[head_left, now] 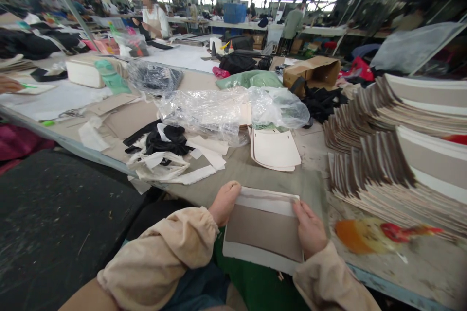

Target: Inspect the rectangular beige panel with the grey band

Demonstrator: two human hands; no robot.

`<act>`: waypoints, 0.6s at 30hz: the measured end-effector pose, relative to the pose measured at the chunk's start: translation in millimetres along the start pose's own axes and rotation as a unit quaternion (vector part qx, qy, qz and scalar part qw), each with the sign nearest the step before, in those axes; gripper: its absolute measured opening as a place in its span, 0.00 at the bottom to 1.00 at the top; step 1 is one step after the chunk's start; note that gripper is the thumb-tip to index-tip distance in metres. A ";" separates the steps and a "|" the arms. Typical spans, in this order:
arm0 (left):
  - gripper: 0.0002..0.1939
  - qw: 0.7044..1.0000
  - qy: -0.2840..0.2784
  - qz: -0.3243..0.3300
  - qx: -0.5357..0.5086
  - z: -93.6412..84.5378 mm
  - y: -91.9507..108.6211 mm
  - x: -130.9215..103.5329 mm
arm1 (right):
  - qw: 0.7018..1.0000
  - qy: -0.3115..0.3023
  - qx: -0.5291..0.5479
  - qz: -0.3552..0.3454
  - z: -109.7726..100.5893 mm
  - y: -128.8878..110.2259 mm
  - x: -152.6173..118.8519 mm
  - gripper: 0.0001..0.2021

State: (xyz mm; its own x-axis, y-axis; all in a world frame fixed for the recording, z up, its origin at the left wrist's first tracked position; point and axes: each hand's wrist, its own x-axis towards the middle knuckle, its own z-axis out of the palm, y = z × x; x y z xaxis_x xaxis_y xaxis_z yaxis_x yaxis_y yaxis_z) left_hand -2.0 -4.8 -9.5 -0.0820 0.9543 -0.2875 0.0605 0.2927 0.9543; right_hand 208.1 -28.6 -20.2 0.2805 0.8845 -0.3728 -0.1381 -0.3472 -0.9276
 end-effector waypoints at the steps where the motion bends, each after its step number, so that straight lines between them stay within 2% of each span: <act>1: 0.09 1.000 -0.003 0.002 -0.005 0.0 -0.1 0.0 | 1.000 0.002 -0.006 -0.005 -0.1 -0.1 0.2 0.16; 4: 0.08 1.000 -0.010 0.007 -0.014 0.0 -0.2 -0.2 | 0.998 -0.001 -0.050 -0.039 -2.0 1.6 2.5 0.17; 9: 0.08 1.000 -0.009 0.021 0.015 -0.8 1.3 0.4 | 0.973 0.000 -0.157 -0.167 -7.3 7.2 5.3 0.19; 11: 0.09 0.999 -0.009 0.023 0.030 -1.9 2.6 1.2 | 0.975 -0.003 -0.153 -0.164 -9.1 8.7 5.2 0.19; 16: 0.10 0.997 -0.005 0.040 0.063 -6.1 6.4 3.3 | 0.986 -0.086 -0.094 -0.104 -13.1 10.1 6.0 0.20; 18: 0.10 0.997 -0.007 0.046 0.068 -7.7 7.2 3.8 | 0.990 -0.096 -0.070 -0.080 -13.7 10.1 5.9 0.19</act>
State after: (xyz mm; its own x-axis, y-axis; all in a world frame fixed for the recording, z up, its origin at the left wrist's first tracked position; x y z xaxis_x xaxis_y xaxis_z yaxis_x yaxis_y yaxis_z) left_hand -9.5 0.4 -3.1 -0.0553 0.9780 -0.2013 0.2008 0.2084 0.9572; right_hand 221.3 -31.1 -32.1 0.1007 0.9699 -0.2218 0.0304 -0.2258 -0.9737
